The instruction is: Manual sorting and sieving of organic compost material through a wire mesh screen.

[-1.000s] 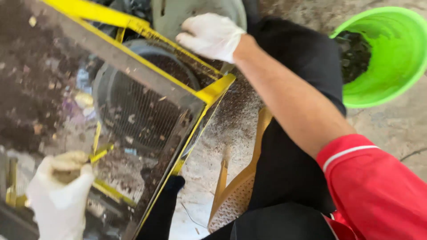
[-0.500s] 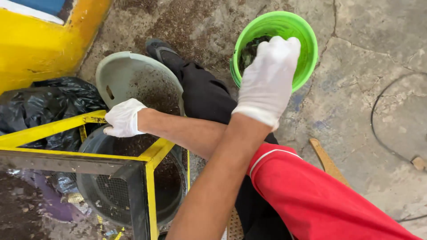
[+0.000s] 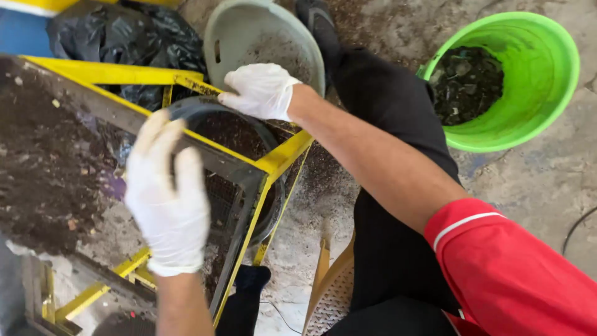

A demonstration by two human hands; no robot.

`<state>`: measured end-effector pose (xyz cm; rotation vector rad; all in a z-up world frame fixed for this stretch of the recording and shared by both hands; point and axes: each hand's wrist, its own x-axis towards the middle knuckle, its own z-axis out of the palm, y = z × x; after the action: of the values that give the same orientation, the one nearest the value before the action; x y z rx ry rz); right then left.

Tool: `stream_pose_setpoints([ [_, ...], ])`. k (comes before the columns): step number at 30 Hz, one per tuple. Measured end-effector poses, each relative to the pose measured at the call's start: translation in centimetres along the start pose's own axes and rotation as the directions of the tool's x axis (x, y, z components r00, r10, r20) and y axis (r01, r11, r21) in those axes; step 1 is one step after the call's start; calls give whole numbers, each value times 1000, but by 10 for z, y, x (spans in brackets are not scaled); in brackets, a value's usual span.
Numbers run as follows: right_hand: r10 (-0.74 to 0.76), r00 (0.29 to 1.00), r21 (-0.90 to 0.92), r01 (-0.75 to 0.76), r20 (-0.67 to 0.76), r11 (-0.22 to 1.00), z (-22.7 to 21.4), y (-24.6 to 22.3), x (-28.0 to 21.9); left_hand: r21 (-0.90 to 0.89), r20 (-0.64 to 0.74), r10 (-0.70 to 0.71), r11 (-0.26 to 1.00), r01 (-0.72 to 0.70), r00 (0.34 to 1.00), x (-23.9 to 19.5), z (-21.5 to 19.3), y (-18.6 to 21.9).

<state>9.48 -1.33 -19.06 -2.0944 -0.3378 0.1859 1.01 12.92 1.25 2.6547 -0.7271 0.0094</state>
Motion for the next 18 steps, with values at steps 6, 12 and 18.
stream_pose_setpoints([
  [6,68,997,-11,-68,32,998,-20,-1,-9,189,124,-449,886,423,885,-129,-13,-135],
  [12,44,999,-5,-44,16,999,-16,5,-12,222,182,-321,934,279,930,-181,-15,-122],
  [18,86,995,-21,-85,60,996,-25,-2,-17,295,156,-261,933,207,952,-184,-23,-97],
])
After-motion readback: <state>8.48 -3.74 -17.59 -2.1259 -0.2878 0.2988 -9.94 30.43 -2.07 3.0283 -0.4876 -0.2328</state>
